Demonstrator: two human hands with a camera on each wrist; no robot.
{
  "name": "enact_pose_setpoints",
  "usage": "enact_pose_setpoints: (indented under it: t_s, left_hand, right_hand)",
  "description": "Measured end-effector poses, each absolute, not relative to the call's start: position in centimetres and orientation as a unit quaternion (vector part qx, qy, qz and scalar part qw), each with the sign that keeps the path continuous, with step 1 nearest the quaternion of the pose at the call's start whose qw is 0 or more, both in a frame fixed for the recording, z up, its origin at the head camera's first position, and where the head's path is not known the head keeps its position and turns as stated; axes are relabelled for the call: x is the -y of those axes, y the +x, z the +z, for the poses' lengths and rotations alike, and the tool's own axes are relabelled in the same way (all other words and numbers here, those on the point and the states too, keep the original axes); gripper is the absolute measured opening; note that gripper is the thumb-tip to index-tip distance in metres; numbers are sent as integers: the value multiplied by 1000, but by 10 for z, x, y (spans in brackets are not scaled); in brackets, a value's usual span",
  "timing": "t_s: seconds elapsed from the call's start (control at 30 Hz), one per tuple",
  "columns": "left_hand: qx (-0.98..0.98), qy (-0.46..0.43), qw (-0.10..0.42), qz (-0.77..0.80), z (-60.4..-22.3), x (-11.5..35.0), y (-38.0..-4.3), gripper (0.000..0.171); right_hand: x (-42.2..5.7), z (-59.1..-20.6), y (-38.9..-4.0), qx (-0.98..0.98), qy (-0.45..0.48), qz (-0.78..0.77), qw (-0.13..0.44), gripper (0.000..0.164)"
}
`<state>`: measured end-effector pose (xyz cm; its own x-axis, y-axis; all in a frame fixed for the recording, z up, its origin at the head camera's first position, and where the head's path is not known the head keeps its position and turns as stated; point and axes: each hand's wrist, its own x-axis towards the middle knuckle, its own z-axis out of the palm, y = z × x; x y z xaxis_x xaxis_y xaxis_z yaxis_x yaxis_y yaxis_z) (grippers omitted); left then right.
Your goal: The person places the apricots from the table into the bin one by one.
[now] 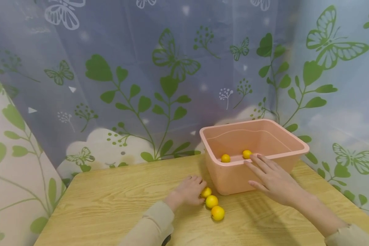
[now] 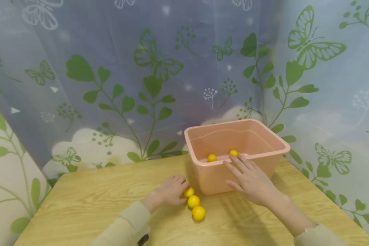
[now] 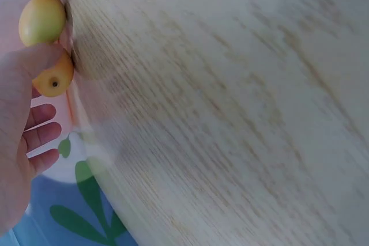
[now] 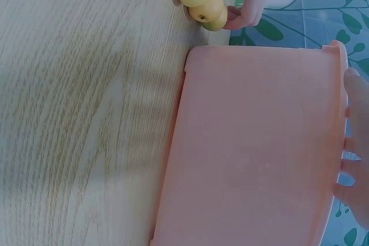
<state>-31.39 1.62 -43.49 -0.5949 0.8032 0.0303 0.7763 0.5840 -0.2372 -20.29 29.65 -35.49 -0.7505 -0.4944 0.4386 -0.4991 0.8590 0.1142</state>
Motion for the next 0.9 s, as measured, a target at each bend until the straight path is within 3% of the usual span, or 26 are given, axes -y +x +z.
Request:
enact_pose_setpoints:
  t_s: [0.4,0.9]
  left_hand:
    - [886,-446,77,97,-436,-16,-316,39]
    - [887,-441,131,47,-411,4,-320,41]
  right_hand:
    - [-296,-351,-200,939,265,10,220,59]
    - [-296,-354,-202,928,276,3,249,57]
